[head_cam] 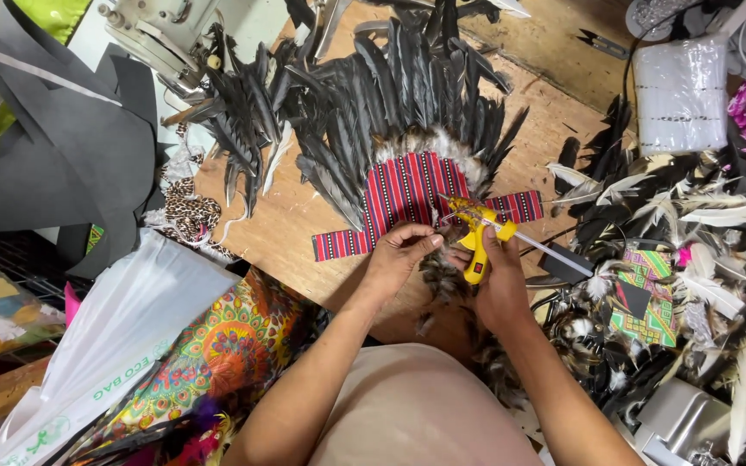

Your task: The person uses a hot glue gun to attach small feathers to the edge of a patterned fabric base that already has long black feathers attached. The person repeatedly applies glue and presses feathers onto the base, building up a decorative feathered border.

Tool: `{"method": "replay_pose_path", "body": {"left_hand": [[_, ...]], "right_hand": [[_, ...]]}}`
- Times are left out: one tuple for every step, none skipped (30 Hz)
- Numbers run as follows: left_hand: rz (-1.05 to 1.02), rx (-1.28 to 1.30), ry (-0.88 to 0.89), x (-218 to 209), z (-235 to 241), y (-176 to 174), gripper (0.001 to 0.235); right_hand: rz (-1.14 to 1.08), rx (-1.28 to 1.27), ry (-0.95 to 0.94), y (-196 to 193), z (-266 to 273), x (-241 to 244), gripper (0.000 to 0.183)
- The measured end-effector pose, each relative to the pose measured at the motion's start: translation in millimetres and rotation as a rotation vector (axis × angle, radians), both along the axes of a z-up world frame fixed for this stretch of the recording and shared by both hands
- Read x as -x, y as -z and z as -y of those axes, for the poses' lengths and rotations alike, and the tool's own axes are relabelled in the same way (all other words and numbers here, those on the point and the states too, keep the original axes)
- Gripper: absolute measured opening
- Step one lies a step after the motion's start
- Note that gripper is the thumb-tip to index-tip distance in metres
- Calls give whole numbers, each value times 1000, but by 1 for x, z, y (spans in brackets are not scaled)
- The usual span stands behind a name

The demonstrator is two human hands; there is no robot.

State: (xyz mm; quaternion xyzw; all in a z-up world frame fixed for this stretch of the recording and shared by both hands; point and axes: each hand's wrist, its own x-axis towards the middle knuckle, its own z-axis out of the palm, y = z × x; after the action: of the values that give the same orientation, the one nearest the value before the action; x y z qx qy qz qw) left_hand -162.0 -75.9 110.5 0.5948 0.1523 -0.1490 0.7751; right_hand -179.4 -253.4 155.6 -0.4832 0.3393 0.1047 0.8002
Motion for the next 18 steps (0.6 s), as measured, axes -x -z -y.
{"method": "replay_pose_path", "body": {"left_hand": [[-2, 2, 6, -3, -1, -8, 28], [-36, 23, -28, -6, -1, -15, 29], [-69, 44, -67, -11, -3, -23, 30], [-68, 45, -67, -13, -5, -19, 30], [-102, 90, -58, -15, -8, -16, 30], [-136, 135, -50, -17, -12, -12, 30], [-137, 133, -56, -16, -15, -20, 30], [-148, 143, 16, -16, -18, -27, 29], [-159, 152, 89, -17, -21, -35, 27], [-161, 151, 85, -16, -24, -35, 27], [-155, 151, 145, -14, -27, -35, 25], [-149, 151, 206, -12, -29, -35, 22], [-150, 150, 205, -12, -30, -34, 22], [-143, 161, 219, -13, -31, -32, 21], [-134, 171, 230, -14, -32, -31, 19], [-134, 170, 225, -16, -37, -32, 19], [-139, 164, 232, -17, -42, -33, 20], [-144, 158, 239, -19, -48, -34, 21]], "right_hand": [[-2, 2, 6, 0, 0, 1, 57], [-6, -9, 26, 1, -1, 2, 57], [-8, -22, 41, 1, -1, 2, 58], [-8, -21, 41, -3, 0, 2, 58], [-16, -24, 85, -7, -1, 2, 57], [-25, -26, 130, -10, -1, 2, 56], [-26, -28, 124, -1, 3, 2, 56], [11, -27, 127, 7, 8, 1, 55], [48, -26, 132, 16, 14, 1, 55], [47, -27, 128, -1, 6, -11, 55], [76, -28, 47, -17, -2, -21, 59], [105, -29, -34, -34, -10, -30, 63], [104, -30, -35, -23, -11, -34, 63], [119, -41, -105, -12, -12, -37, 65], [135, -52, -178, -2, -13, -41, 68], [135, -54, -183, 16, -9, -39, 68], [143, -65, -208, 35, -6, -39, 71], [150, -76, -233, 53, -3, -38, 75]]}}
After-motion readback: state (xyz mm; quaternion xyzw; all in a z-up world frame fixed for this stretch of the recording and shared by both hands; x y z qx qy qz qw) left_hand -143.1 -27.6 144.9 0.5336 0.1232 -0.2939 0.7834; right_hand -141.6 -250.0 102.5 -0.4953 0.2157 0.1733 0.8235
